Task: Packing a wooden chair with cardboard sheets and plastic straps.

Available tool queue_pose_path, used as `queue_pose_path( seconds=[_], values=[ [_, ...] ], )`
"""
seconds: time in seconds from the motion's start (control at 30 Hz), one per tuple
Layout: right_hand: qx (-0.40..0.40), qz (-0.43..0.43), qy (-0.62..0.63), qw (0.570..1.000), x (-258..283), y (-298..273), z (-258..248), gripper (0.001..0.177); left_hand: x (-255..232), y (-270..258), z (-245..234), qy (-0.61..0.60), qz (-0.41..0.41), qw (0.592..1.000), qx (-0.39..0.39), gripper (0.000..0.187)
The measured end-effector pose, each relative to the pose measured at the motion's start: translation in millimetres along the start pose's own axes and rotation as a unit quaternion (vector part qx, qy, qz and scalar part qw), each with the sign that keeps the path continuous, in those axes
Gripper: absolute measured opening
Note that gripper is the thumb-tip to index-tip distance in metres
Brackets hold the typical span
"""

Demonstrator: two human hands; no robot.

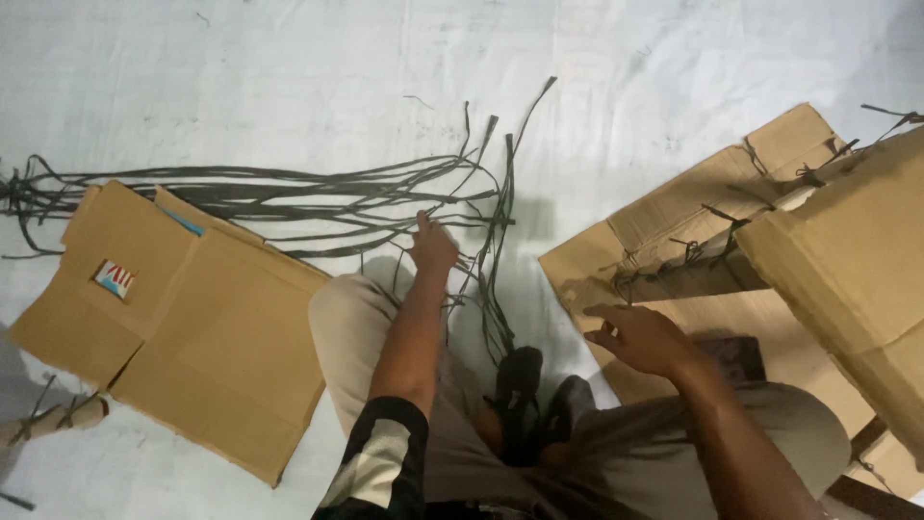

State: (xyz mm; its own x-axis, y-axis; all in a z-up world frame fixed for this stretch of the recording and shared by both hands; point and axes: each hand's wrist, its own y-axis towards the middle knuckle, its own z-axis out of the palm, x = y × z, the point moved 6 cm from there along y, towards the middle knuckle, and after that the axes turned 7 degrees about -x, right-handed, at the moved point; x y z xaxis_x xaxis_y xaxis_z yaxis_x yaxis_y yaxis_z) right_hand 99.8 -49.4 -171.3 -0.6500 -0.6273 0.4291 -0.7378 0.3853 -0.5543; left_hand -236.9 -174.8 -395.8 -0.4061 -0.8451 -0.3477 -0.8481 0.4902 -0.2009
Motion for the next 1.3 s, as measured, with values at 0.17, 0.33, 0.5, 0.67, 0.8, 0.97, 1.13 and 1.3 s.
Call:
queue_pose_path(
  seconds=[0.17, 0.33, 0.5, 0.67, 0.8, 0.97, 1.13, 1.3],
  values=[
    [0.002, 0.015, -0.005, 1.0, -1.7, -0.8, -3.6, 0.048, 43.3, 36.5, 53.4, -0.013, -0.022, 0.999, 0.04, 0.049],
    [-0.003, 0.002, -0.006, 1.0, -6.7, 2.3, -2.0, 0.047, 22.0, 26.1, 35.9, 0.02, 0.003, 1.0, 0.013, 0.049],
    [-0.012, -0.016, -0.012, 1.0, -2.1, 4.3, -2.2, 0.046, -9.7, 1.2, -3.8, 0.026, 0.085, 0.99, -0.11, 0.029],
    [-0.018, -0.009, 0.001, 1.0, -10.9, 5.8, 3.9, 0.047, 28.0, 6.0, 8.5, 0.062, 0.019, 0.998, 0.003, 0.043],
    [-0.029, 0.002, 0.004, 1.0, -16.9, 2.6, 3.0, 0.048, 47.2, 17.8, 46.1, 0.072, 0.04, 0.996, -0.017, 0.034],
    [-0.031, -0.01, -0.01, 0.999, -15.2, 3.1, 4.0, 0.047, 13.3, -6.7, 7.1, 0.051, 0.063, 0.982, -0.169, 0.021],
    [-0.026, -0.002, -0.009, 1.0, -8.7, 2.4, 4.2, 0.047, -18.9, -28.0, -35.4, -0.078, 0.105, 0.956, -0.262, 0.01],
    [-0.071, -0.03, 0.004, 0.997, -2.7, 11.1, 1.3, 0.045, -100.8, -109.3, -106.0, -0.411, 0.223, 0.868, -0.166, 0.02]
  ],
)
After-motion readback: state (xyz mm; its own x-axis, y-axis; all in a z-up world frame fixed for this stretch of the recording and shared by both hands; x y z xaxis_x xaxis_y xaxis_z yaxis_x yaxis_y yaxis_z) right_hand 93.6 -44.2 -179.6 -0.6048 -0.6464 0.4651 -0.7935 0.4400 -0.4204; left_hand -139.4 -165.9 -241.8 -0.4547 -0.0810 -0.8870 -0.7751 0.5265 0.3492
